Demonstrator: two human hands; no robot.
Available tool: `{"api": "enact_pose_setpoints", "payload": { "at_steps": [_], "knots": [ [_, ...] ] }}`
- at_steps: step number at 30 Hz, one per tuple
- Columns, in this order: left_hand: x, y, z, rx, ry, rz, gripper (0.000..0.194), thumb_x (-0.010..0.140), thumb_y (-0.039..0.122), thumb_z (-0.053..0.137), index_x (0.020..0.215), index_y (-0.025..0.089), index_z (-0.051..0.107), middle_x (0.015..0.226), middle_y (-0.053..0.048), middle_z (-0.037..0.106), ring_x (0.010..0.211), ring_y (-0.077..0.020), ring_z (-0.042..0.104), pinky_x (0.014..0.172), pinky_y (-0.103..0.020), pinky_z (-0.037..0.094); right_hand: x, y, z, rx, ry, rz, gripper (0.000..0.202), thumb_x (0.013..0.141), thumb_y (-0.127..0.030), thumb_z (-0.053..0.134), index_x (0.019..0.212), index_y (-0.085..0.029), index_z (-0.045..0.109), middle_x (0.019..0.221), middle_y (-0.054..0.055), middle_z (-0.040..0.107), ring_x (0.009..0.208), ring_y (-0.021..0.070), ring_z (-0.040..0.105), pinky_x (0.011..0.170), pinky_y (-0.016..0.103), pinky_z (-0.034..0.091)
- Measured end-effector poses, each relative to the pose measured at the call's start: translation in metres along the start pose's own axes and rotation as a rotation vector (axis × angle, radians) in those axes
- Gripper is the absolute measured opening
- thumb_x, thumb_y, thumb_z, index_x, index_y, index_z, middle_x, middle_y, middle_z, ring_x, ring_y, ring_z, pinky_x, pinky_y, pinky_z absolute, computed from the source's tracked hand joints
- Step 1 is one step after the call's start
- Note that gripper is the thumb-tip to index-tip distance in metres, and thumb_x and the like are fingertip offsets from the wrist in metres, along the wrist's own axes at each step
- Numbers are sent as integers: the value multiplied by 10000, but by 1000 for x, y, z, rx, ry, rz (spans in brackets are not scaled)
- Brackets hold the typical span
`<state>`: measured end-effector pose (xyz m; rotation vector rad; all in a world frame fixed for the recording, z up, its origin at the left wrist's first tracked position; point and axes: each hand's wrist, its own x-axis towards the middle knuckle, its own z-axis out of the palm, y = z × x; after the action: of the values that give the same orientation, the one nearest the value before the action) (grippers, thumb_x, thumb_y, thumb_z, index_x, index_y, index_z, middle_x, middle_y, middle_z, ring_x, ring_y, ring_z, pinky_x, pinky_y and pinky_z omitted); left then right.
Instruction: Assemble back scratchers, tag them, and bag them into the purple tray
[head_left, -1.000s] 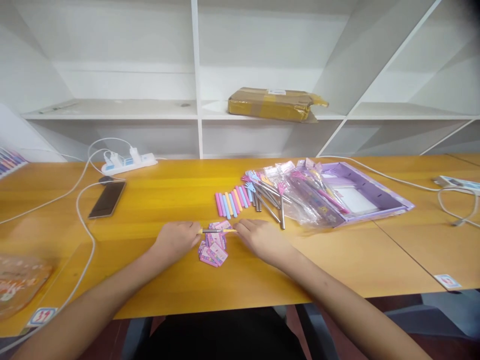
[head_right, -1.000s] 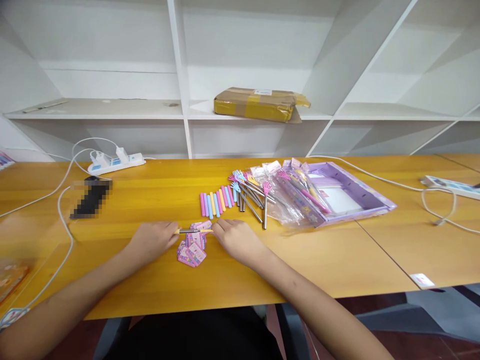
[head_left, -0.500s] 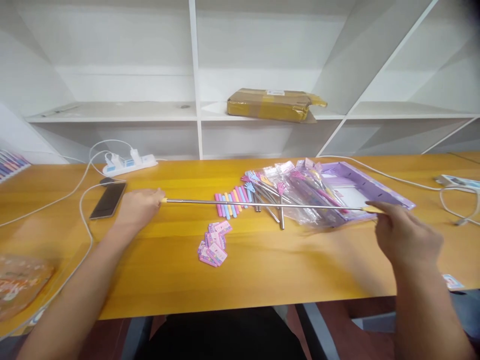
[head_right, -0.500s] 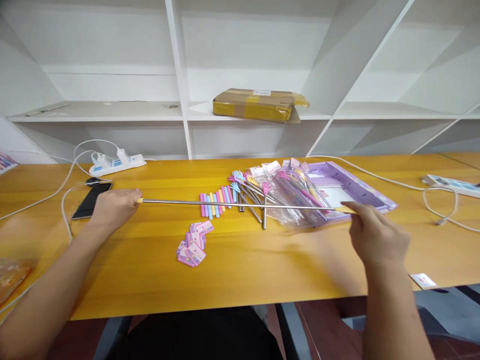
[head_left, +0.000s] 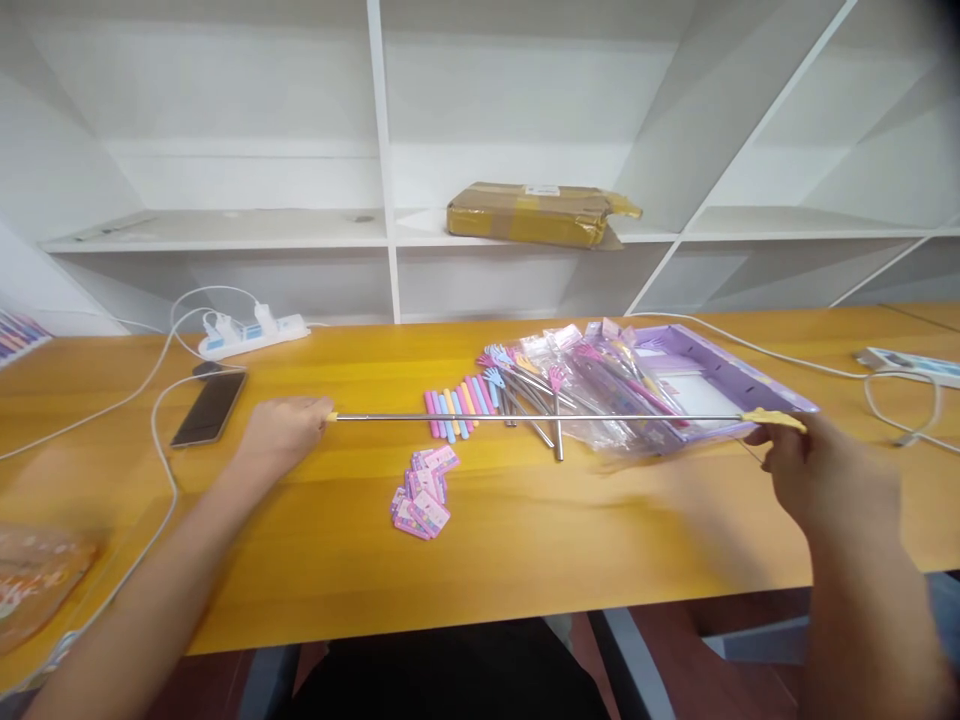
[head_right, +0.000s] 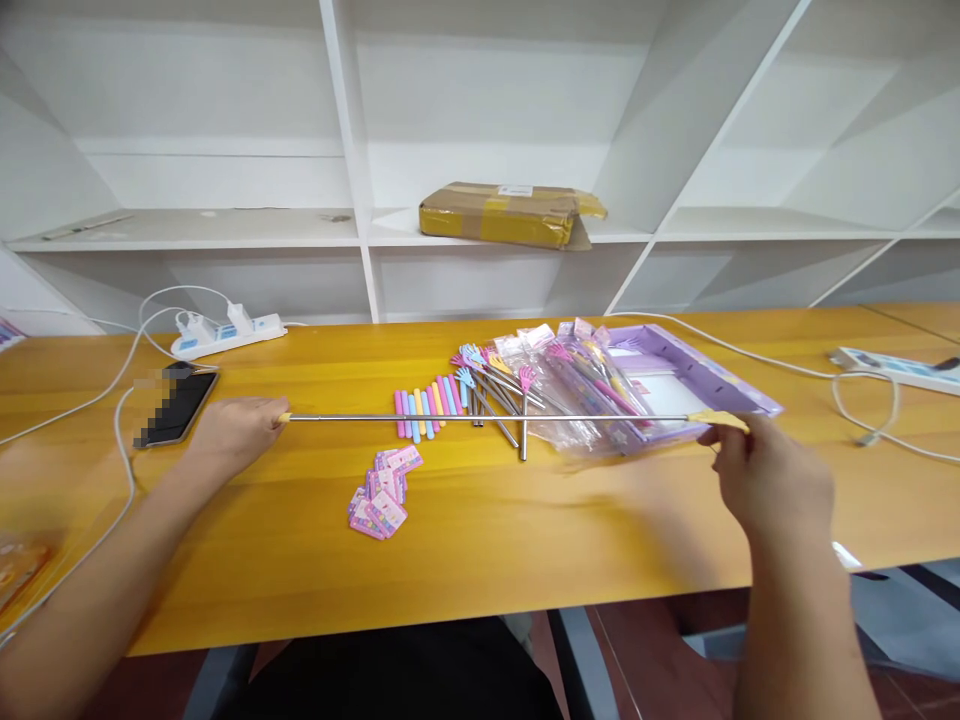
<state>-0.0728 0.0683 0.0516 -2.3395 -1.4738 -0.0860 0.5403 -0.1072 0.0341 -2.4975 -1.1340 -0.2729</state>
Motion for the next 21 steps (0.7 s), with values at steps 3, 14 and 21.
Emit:
{"api": "enact_pose_setpoints", "payload": {
  "at_steps": [3,14,21],
  "knots": [
    [2,4,-1,-12,-89,-17,225,917,213,501,778,204,678,760,-87,736,651,-225,650,556,-300,188,8,-23,-8,-116,-56,-9,430,1008,-348,371,1054,-151,750,882,197,749,631,248,557,634,359,369],
    [2,16,-36,36,-301,-133,361,959,245,400,926,211,758,858,-147,769,829,-331,741,646,-345,426,12,-130,-23,-130,-48,-4,384,1035,-185,359,1259,-112,662,1125,249,725,949,289,671,712,349,336],
    [10,86,-60,-43,-278,-18,356,980,169,396,1007,181,751,875,-167,767,804,-316,744,654,-361,475,-119,-263,-14,-191,-274,-763,264,998,-102,373,1083,-121,623,866,127,706,671,211,648,562,311,211]
  ]
}}
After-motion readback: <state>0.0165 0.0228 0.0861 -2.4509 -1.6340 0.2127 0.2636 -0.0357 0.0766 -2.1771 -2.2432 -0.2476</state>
